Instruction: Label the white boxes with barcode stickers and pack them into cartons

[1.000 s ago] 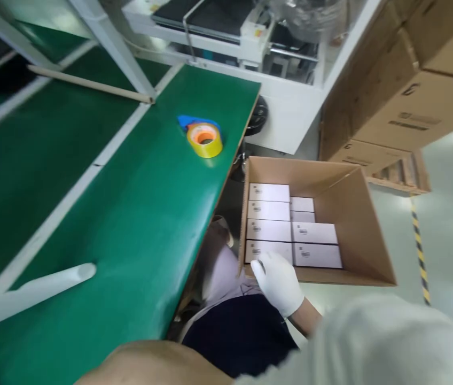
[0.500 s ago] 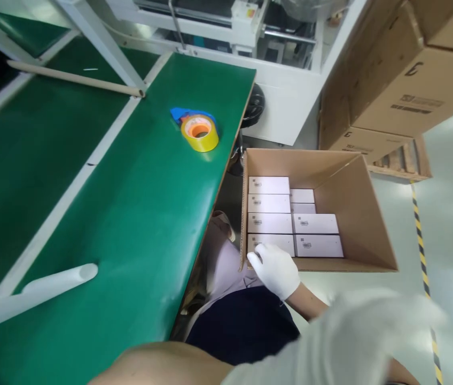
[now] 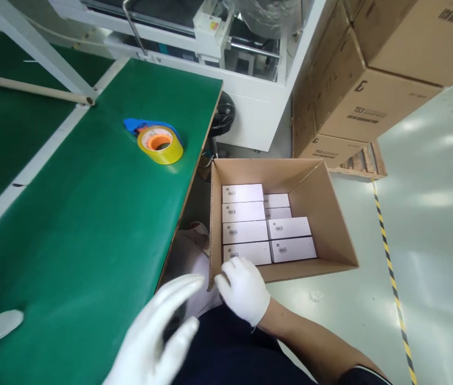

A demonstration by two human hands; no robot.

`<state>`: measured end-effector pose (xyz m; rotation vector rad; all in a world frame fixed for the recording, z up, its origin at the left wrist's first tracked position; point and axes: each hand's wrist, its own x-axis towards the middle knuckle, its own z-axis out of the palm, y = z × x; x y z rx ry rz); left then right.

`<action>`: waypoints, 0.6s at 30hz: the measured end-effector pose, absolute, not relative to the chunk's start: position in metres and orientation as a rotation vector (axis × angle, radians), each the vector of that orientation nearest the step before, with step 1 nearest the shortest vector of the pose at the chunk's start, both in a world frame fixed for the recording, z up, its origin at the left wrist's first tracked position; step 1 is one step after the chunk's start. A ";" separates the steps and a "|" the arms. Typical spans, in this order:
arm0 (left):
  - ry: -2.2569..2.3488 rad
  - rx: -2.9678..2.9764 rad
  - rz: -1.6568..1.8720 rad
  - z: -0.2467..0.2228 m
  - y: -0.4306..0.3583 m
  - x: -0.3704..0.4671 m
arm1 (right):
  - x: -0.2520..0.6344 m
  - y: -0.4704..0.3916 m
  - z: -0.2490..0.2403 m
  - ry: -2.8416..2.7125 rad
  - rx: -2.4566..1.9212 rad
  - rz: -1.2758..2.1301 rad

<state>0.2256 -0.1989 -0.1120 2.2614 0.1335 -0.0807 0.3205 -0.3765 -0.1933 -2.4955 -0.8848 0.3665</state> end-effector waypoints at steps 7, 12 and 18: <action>1.045 2.254 -0.086 -0.175 -0.134 0.165 | 0.291 -0.315 -0.172 -1.270 -2.018 0.245; 1.162 2.112 -0.087 -0.186 -0.139 0.150 | 0.276 -0.280 -0.186 -1.439 -1.954 0.410; 1.008 2.095 -0.021 -0.190 -0.133 0.132 | 0.268 -0.260 -0.189 -1.537 -1.945 0.425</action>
